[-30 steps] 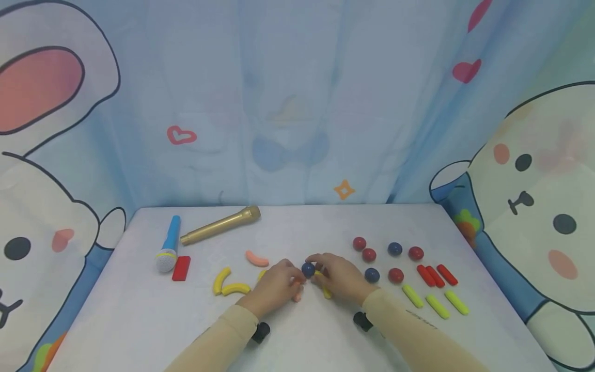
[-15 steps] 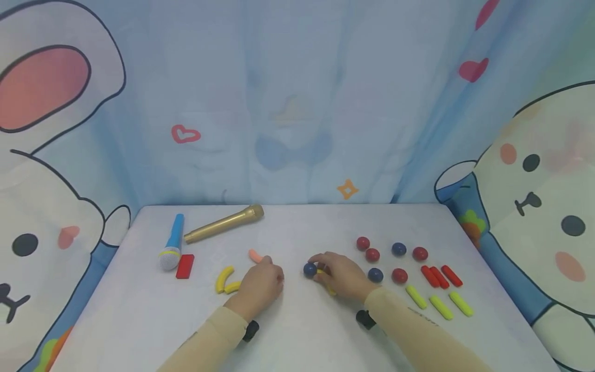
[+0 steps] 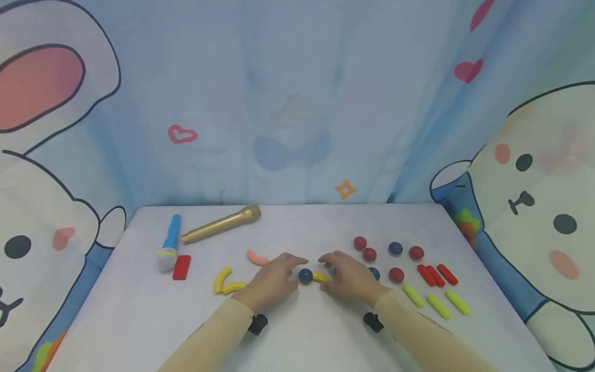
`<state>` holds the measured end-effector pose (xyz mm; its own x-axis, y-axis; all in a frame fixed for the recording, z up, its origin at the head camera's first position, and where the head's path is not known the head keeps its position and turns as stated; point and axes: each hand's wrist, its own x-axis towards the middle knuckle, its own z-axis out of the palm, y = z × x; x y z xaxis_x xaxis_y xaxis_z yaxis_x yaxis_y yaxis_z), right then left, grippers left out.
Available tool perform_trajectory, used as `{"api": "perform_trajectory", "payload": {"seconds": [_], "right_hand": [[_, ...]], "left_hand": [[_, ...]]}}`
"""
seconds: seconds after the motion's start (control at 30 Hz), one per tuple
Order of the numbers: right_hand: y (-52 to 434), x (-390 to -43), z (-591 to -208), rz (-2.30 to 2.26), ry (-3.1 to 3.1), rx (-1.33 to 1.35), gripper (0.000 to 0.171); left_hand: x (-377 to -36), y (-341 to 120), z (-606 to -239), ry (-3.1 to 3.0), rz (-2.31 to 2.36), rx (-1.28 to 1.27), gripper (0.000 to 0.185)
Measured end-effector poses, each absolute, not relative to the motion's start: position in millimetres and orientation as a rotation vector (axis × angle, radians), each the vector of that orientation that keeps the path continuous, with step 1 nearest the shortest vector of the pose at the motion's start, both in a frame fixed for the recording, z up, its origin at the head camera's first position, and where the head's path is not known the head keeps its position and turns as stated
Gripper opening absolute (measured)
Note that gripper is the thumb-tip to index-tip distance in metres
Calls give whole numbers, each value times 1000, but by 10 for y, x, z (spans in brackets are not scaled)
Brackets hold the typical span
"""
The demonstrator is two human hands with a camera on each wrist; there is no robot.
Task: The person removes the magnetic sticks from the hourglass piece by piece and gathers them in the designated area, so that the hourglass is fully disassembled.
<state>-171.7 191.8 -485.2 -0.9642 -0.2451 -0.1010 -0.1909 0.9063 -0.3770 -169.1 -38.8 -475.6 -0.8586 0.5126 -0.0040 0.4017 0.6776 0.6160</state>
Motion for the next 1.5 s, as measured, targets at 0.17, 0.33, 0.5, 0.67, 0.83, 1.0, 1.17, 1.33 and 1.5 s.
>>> {"api": "perform_trajectory", "payload": {"seconds": [0.17, 0.33, 0.5, 0.67, 0.83, 1.0, 1.17, 1.33, 1.5], "right_hand": [[1945, -1692, -4835, -521, 2956, -259, 45], [1939, -1700, -4828, -755, 2946, -251, 41], [1882, -1647, -4765, -942, 2903, -211, 42], [1723, -1476, -4711, -1021, 2755, -204, 28], [1598, -1380, -4774, -985, 2709, -318, 34], [1568, -1364, -4811, -937, 2758, -365, 34], [1580, -1345, -4817, -950, 2744, -325, 36], [1616, -1352, -4823, -944, 2756, -307, 31], [1696, -1404, -4806, -839, 2809, -248, 30]], "left_hand": [[-1682, -350, -4772, 2657, 908, 841, 41], [-1664, -345, -4774, 2667, 920, 894, 37], [-1696, -356, -4775, 2658, 928, 907, 48], [-1705, -365, -4768, 2667, 806, 906, 37], [-1711, -381, -4783, 2663, 806, 921, 30], [-1722, -373, -4801, 2664, 791, 949, 28], [-1730, -363, -4805, 2663, 762, 957, 23], [-1740, -380, -4825, 2674, 734, 959, 21], [-1737, -416, -4827, 2694, 708, 955, 20]]}}
